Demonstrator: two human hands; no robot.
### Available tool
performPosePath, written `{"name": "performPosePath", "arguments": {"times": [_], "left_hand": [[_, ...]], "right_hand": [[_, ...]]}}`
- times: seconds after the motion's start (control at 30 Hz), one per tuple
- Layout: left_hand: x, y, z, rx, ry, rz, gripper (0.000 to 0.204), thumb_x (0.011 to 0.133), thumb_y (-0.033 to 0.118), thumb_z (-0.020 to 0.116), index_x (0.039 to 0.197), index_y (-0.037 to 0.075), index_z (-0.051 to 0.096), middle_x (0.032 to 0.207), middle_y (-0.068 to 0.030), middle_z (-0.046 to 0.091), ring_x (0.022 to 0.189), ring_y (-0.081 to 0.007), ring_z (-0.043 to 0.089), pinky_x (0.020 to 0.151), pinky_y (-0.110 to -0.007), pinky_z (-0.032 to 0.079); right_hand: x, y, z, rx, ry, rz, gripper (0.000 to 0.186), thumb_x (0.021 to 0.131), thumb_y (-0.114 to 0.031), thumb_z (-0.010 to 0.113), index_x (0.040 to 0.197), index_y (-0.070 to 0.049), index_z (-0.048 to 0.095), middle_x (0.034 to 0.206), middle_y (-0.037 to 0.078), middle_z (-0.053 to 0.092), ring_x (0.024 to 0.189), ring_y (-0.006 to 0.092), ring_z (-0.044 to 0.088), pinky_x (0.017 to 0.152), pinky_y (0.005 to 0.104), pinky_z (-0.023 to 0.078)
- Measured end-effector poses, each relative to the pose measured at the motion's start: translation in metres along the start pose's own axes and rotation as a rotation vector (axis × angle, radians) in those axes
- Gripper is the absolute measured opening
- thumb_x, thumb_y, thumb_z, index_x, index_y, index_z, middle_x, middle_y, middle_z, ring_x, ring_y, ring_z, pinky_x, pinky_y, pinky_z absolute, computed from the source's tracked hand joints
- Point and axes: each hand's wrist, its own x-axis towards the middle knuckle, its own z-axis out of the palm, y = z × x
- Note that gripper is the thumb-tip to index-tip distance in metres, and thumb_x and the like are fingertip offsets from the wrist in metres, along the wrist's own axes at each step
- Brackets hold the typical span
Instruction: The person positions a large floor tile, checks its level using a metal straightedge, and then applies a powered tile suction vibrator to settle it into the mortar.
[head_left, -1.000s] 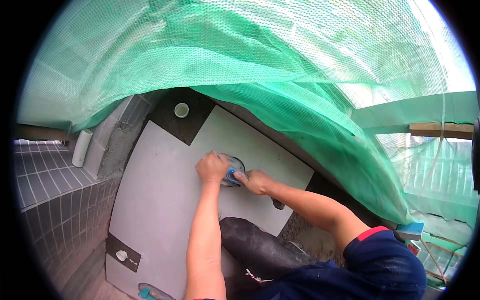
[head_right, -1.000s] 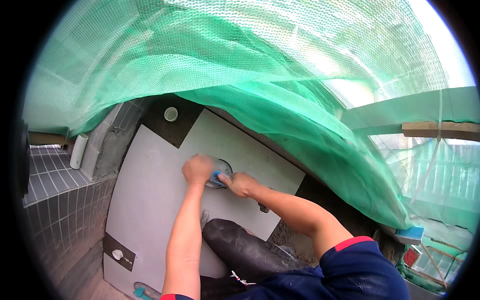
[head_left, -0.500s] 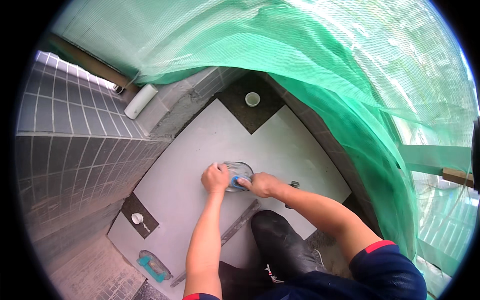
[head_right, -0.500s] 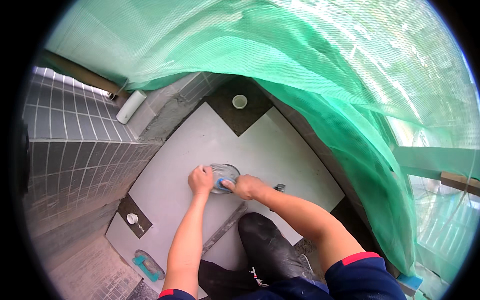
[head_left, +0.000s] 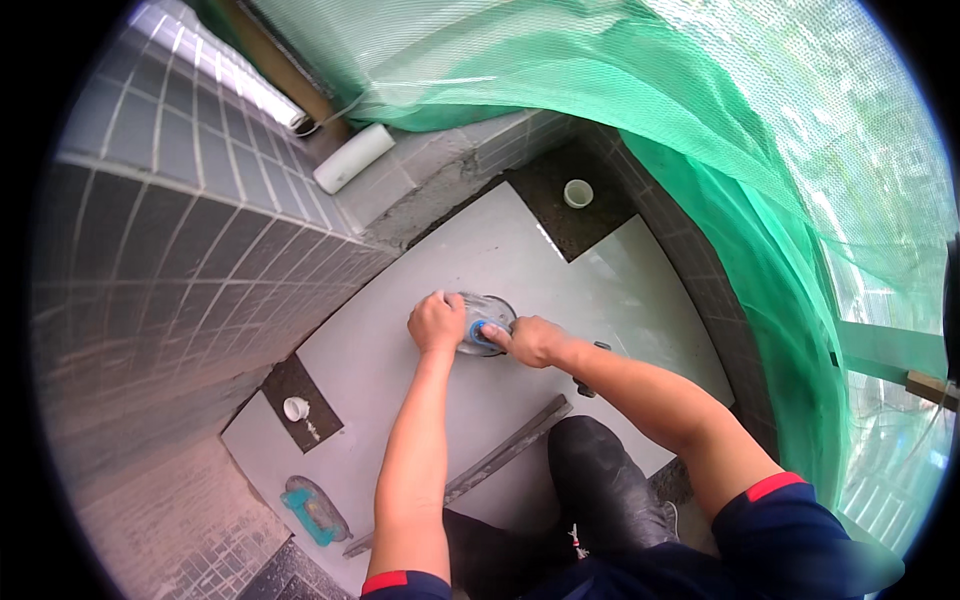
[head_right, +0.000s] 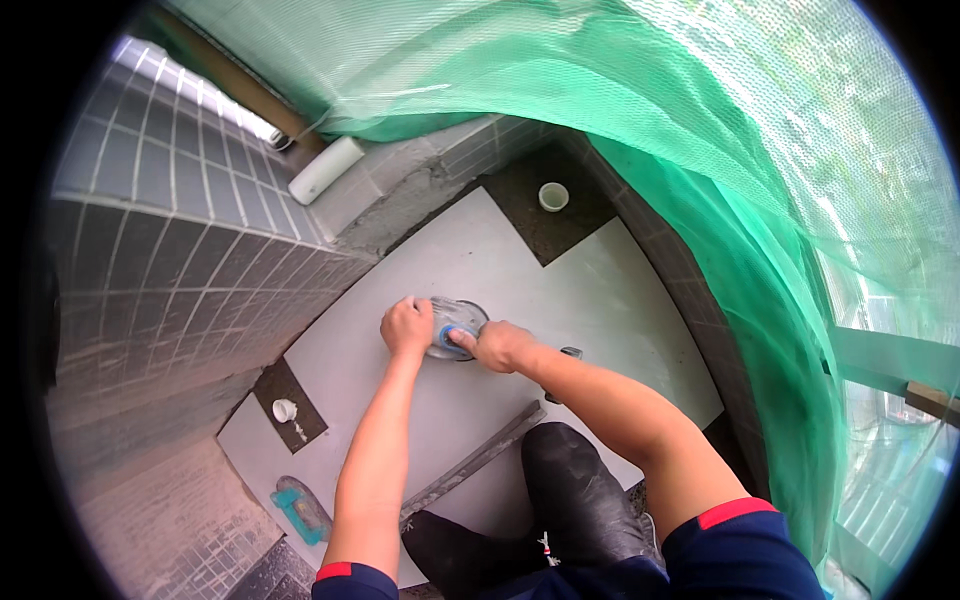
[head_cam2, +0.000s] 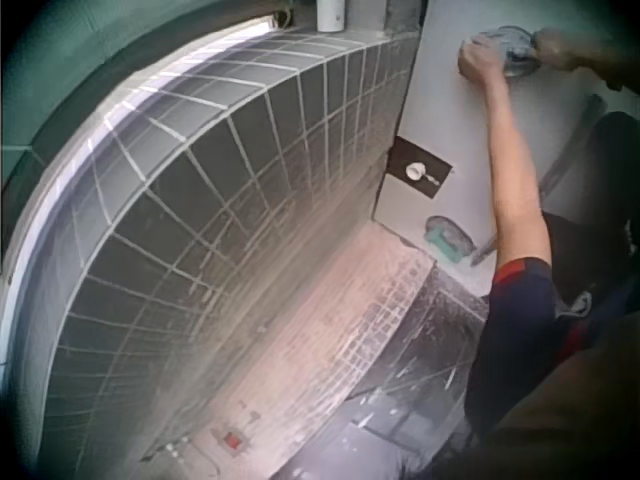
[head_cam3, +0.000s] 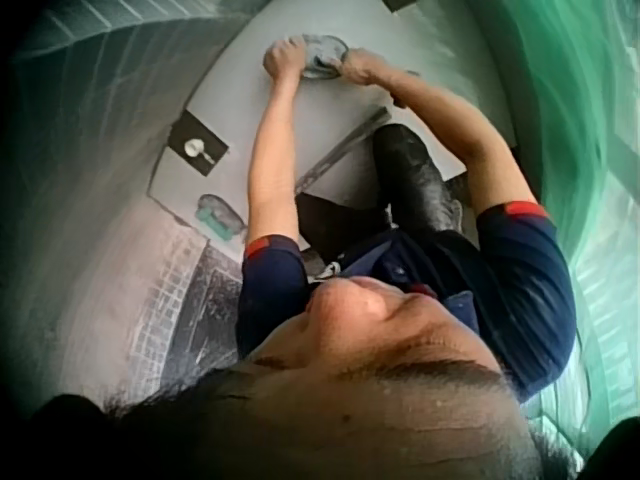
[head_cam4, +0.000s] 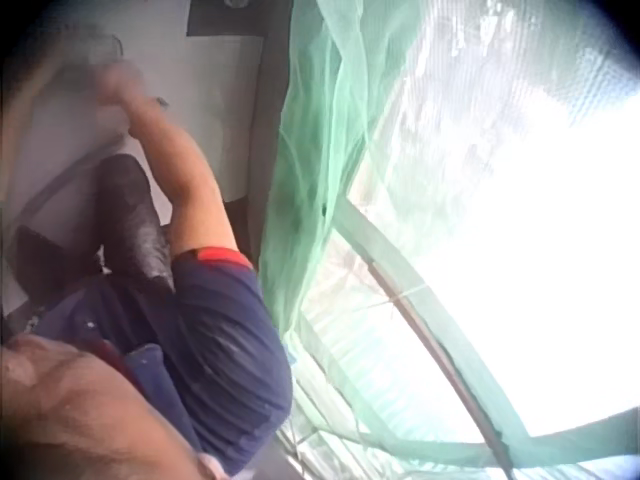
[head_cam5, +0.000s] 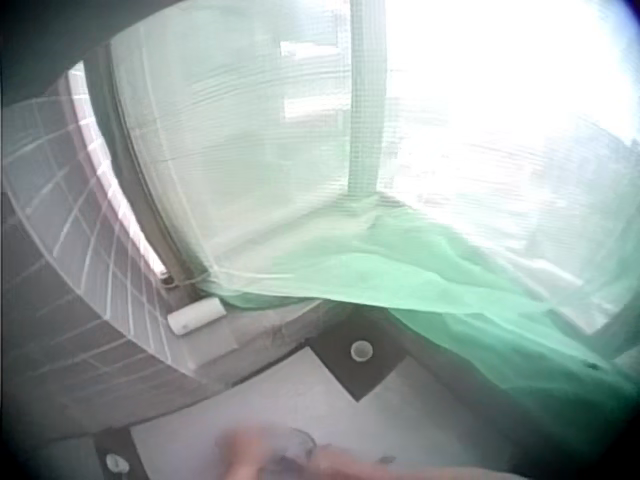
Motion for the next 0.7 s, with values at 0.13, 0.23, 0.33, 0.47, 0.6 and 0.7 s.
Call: {"name": "performPosePath", "arguments": {"times": [0.13, 0.23, 0.33, 0.47, 0.6, 0.7], "left_hand": [[-0.03, -0.043, -0.008, -0.041, -0.013, -0.185, 0.035, 0.085, 0.03, 0.047, 0.077, 0.003, 0.068, 0.083, -0.0229, 0.069, 0.08, -0.0451, 0.065, 0.076, -0.054, 0.051], [-0.058, -0.089, -0.019, -0.034, 0.037, -0.293, 0.036, 0.085, 0.03, 0.046, 0.075, 0.002, 0.067, 0.082, -0.0237, 0.068, 0.081, -0.0455, 0.065, 0.077, -0.055, 0.05], [-0.048, -0.139, -0.046, 0.039, 0.078, -0.306, 0.037, 0.085, 0.029, 0.046, 0.073, 0.001, 0.067, 0.08, -0.0247, 0.067, 0.08, -0.0457, 0.064, 0.076, -0.055, 0.05], [-0.027, -0.181, -0.059, 0.061, 0.154, -0.277, 0.037, 0.085, 0.029, 0.046, 0.072, 0.001, 0.067, 0.078, -0.0253, 0.066, 0.078, -0.0461, 0.064, 0.074, -0.054, 0.05], [-0.014, -0.19, -0.059, 0.044, 0.138, -0.274, 0.038, 0.085, 0.029, 0.046, 0.075, 0.001, 0.069, 0.08, -0.0248, 0.067, 0.08, -0.0454, 0.064, 0.076, -0.054, 0.05], [-0.002, -0.193, -0.063, 0.061, 0.132, -0.276, 0.039, 0.086, 0.03, 0.045, 0.078, 0.001, 0.07, 0.082, -0.0244, 0.068, 0.081, -0.045, 0.065, 0.077, -0.054, 0.05]], "right_hand": [[0.004, -0.027, 0.01, -0.118, -0.167, -0.075, 0.098, 0.091, -0.078, 0.024, 0.104, 0.009, 0.068, 0.109, 0.03, 0.066, 0.109, 0.0416, 0.061, 0.095, 0.0467, 0.046], [0.013, -0.053, 0.049, -0.184, -0.177, -0.128, 0.096, 0.092, -0.076, 0.025, 0.108, 0.008, 0.068, 0.113, 0.028, 0.065, 0.112, 0.0407, 0.06, 0.097, 0.0457, 0.046], [0.015, -0.107, 0.069, -0.115, -0.181, -0.148, 0.087, 0.095, -0.071, 0.029, 0.113, 0.006, 0.067, 0.114, 0.026, 0.066, 0.112, 0.0394, 0.061, 0.098, 0.0452, 0.046], [0.041, -0.145, 0.075, -0.122, -0.195, -0.207, 0.084, 0.097, -0.068, 0.03, 0.111, 0.006, 0.068, 0.112, 0.026, 0.067, 0.11, 0.0389, 0.063, 0.096, 0.0452, 0.047], [0.056, -0.154, 0.075, -0.138, -0.192, -0.212, 0.084, 0.097, -0.068, 0.029, 0.109, 0.005, 0.068, 0.109, 0.026, 0.068, 0.108, 0.0384, 0.063, 0.094, 0.0452, 0.048], [0.059, -0.164, 0.07, -0.129, -0.189, -0.202, 0.085, 0.097, -0.069, 0.029, 0.108, 0.006, 0.068, 0.109, 0.026, 0.068, 0.107, 0.0384, 0.064, 0.093, 0.0455, 0.048]]}}
